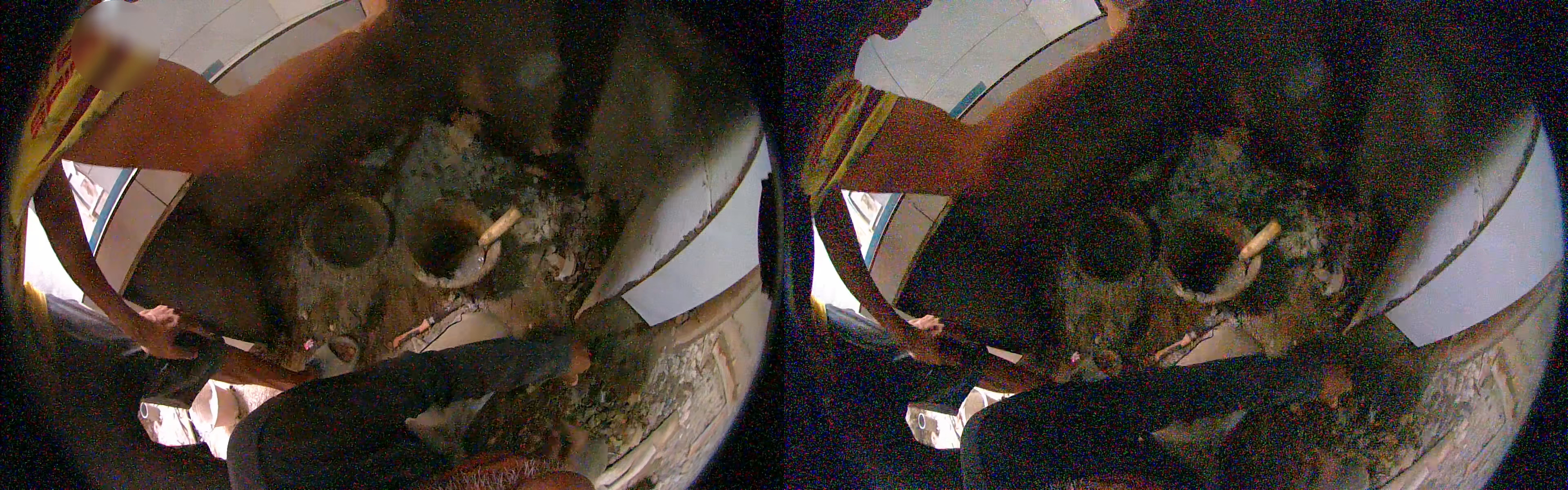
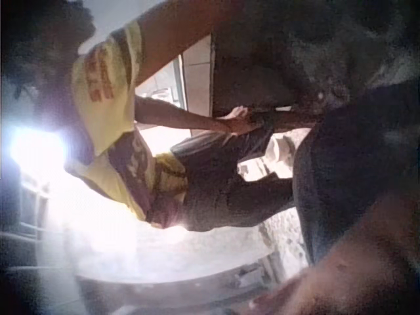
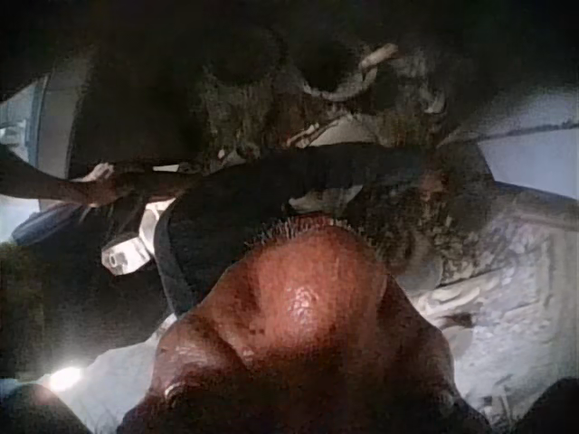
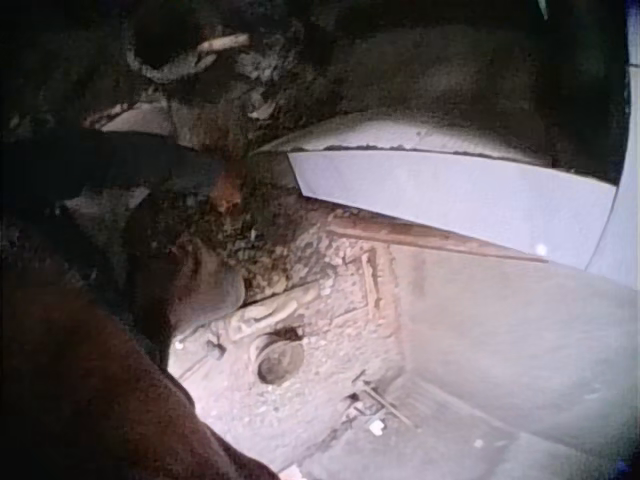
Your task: The person measures a tile against a corner, marks it with a pen, and then applies a new tile to the upper edge of a wall using mortar.
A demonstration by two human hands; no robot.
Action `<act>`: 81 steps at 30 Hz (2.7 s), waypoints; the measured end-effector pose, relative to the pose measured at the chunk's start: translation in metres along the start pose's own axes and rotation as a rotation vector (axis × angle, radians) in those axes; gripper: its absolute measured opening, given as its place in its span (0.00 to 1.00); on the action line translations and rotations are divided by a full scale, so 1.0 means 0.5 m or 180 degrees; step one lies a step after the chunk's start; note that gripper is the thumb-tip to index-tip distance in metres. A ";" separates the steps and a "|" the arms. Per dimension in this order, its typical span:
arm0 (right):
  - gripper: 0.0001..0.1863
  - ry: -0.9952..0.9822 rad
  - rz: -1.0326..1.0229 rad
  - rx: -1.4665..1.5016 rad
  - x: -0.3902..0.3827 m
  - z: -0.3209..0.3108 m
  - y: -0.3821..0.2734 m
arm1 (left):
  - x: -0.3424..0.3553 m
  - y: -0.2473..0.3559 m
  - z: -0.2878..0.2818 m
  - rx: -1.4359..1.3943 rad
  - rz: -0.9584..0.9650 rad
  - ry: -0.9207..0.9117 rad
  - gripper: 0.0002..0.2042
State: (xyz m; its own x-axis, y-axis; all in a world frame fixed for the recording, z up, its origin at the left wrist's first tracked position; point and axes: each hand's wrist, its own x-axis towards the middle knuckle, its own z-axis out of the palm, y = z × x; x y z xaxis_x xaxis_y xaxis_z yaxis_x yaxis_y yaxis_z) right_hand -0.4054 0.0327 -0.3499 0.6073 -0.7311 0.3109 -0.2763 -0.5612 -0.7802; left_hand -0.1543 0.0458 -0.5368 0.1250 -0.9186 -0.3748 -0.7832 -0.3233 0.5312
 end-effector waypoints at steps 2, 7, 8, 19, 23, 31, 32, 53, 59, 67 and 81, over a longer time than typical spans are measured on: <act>0.22 0.0409 -0.0130 -0.0465 0.041 -0.057 0.027 | -0.023 -0.041 -0.005 -0.0023 -0.0090 0.0014 0.31; 0.25 0.1097 -0.0034 -0.1464 0.009 -0.222 0.120 | -0.046 -0.076 -0.027 0.0074 -0.0051 -0.0015 0.30; 0.21 0.0720 -0.0139 -0.1459 -0.013 -0.245 0.149 | -0.062 -0.096 -0.017 0.0018 -0.0128 0.0019 0.30; 0.19 0.0470 0.0623 -0.1485 -0.087 -0.186 0.281 | -0.076 -0.087 0.017 -0.0031 -0.0155 -0.0190 0.28; 0.18 0.0503 0.0693 -0.1439 -0.094 -0.172 0.313 | -0.055 -0.082 0.010 0.0025 -0.0178 -0.0229 0.27; 0.17 0.0577 0.0792 -0.1361 -0.117 -0.187 0.363 | -0.037 -0.064 0.016 0.0084 -0.0294 -0.0264 0.26; 0.17 0.0569 0.0787 -0.1353 -0.121 -0.188 0.368 | -0.041 -0.066 0.016 0.0085 -0.0323 -0.0268 0.26; 0.18 0.0888 0.1053 -0.1623 -0.198 -0.223 0.450 | -0.036 -0.047 -0.025 0.0276 -0.0365 -0.0284 0.22; 0.19 0.1222 0.1447 -0.2103 -0.367 -0.285 0.513 | -0.033 -0.022 -0.045 0.0392 -0.0228 -0.0204 0.22; 0.21 0.2184 0.1858 -0.3969 -0.759 -0.660 0.607 | -0.155 -0.071 -0.091 0.0162 -0.0142 -0.0031 0.20; 0.29 0.3192 0.0421 0.1319 0.040 -0.485 0.091 | -0.230 -0.125 -0.254 -0.0319 0.0678 0.1445 0.19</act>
State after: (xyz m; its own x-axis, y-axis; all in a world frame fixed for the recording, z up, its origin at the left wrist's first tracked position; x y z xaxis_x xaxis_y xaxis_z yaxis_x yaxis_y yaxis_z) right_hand -0.5864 -0.1012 -0.2476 -0.3435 -0.8652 0.3654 0.0917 -0.4181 -0.9037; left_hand -0.0425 0.1425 -0.4304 0.2385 -0.9653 0.1059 -0.7606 -0.1179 0.6385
